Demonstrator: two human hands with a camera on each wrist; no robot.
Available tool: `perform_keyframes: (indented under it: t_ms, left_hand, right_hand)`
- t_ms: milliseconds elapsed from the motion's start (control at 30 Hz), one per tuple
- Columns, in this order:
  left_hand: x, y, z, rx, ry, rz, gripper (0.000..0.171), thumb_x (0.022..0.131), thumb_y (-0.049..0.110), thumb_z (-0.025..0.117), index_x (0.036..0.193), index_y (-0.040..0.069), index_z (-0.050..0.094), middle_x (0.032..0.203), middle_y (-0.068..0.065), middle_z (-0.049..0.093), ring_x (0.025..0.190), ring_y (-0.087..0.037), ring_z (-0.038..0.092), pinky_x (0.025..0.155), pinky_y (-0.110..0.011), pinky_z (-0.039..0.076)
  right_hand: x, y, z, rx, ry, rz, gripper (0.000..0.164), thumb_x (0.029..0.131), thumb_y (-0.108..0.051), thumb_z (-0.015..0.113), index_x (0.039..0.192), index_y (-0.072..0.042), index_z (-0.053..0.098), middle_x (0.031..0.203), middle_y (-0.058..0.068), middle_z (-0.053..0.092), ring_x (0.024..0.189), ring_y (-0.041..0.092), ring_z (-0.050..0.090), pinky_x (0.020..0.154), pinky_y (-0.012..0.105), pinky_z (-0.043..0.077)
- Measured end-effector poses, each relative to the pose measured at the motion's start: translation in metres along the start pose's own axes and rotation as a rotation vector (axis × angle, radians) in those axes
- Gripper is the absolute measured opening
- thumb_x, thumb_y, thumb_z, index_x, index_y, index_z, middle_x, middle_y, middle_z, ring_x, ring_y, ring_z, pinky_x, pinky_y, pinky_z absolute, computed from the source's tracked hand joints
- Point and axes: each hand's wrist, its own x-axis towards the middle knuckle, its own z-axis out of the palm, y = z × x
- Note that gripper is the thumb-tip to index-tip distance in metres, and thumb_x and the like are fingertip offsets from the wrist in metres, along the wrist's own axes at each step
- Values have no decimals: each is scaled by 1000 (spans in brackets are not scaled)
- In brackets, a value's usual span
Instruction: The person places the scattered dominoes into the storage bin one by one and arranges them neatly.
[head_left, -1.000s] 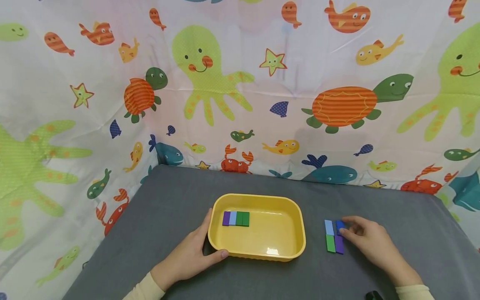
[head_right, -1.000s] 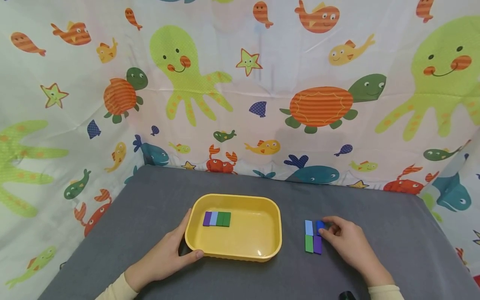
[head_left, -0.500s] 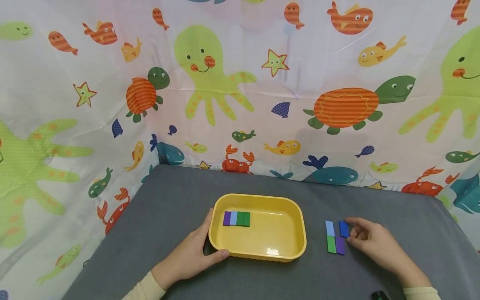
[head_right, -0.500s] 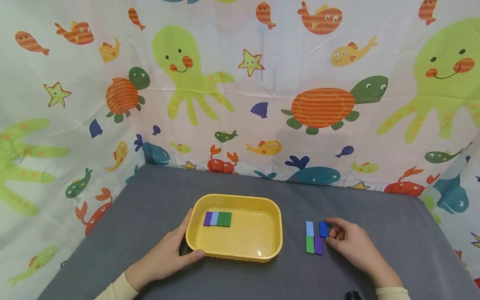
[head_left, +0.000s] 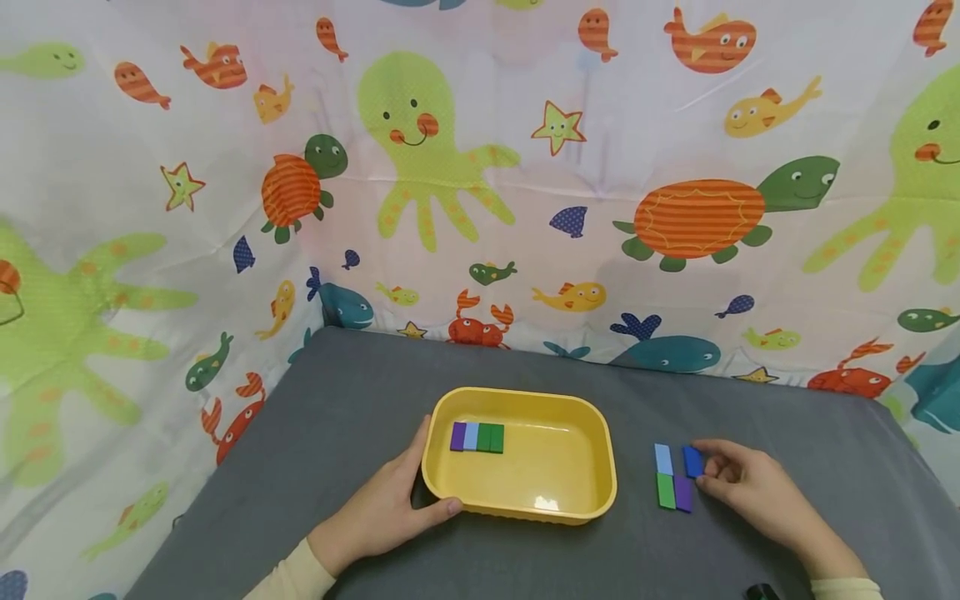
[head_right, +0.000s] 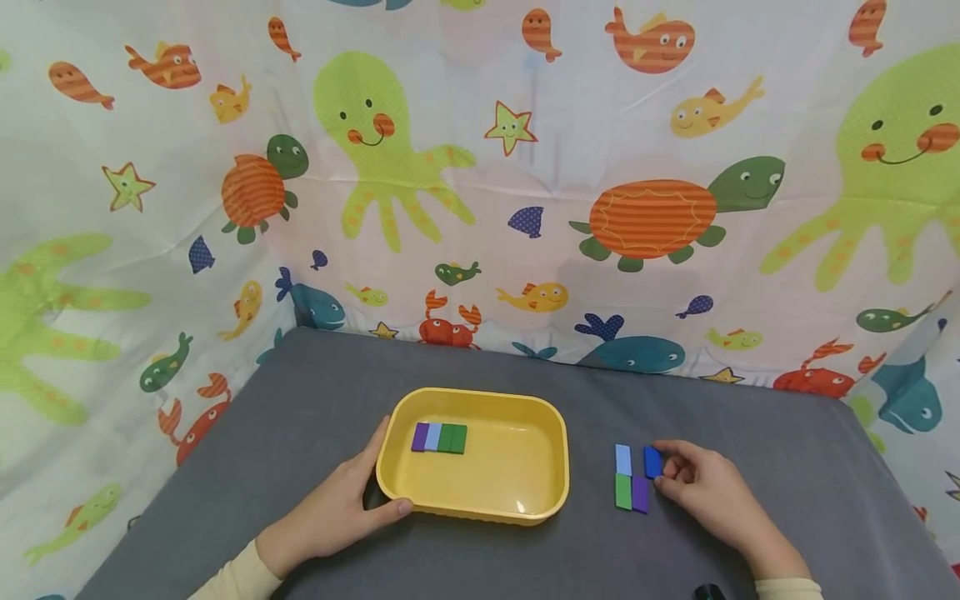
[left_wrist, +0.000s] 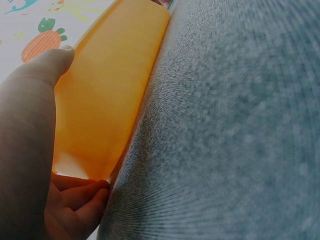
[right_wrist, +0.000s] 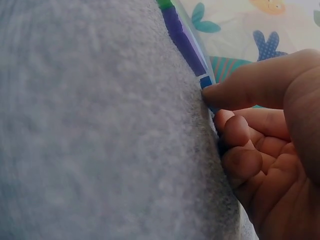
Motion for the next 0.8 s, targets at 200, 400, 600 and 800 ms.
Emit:
perform_keyframes:
  t_ms: [200,400,600,800]
  left_hand:
    - [-1,2,1,1,-11,-23,126,90,76,74,178,23,1,179,-1,27,159,-28,38,121,-59,42]
    - [-2,1,-1,13,-5,-28,127,90,77,74,178,22,0,179,-2,26,160,-28,38,121,-58,42]
    - [-2,0,-1,15,0,-24,126,91,76,74,178,22,1,179,-2,27,159,-28,39,121,-58,42]
    - [0,0,-1,15,4,16,126,92,76,73,177,17,1,179,-2,25,160,-24,36,123,-55,40]
  right_hand:
    - [-1,1,0,-9,36,12,48,99,-17,82,139,4,67,95,2,66,74,11,59,64,27,48]
    - [1,-2,3,-1,65,5,52,100,-21,82,142,5,64,101,4,69,78,12,63,65,26,52]
    - [1,-5,3,15,56,7,54,101,-21,81,144,6,62,104,6,72,81,13,65,64,28,54]
    - [0,-10,-3,4,66,10,57,102,-24,80,147,6,60,109,8,75,84,13,67,66,28,54]
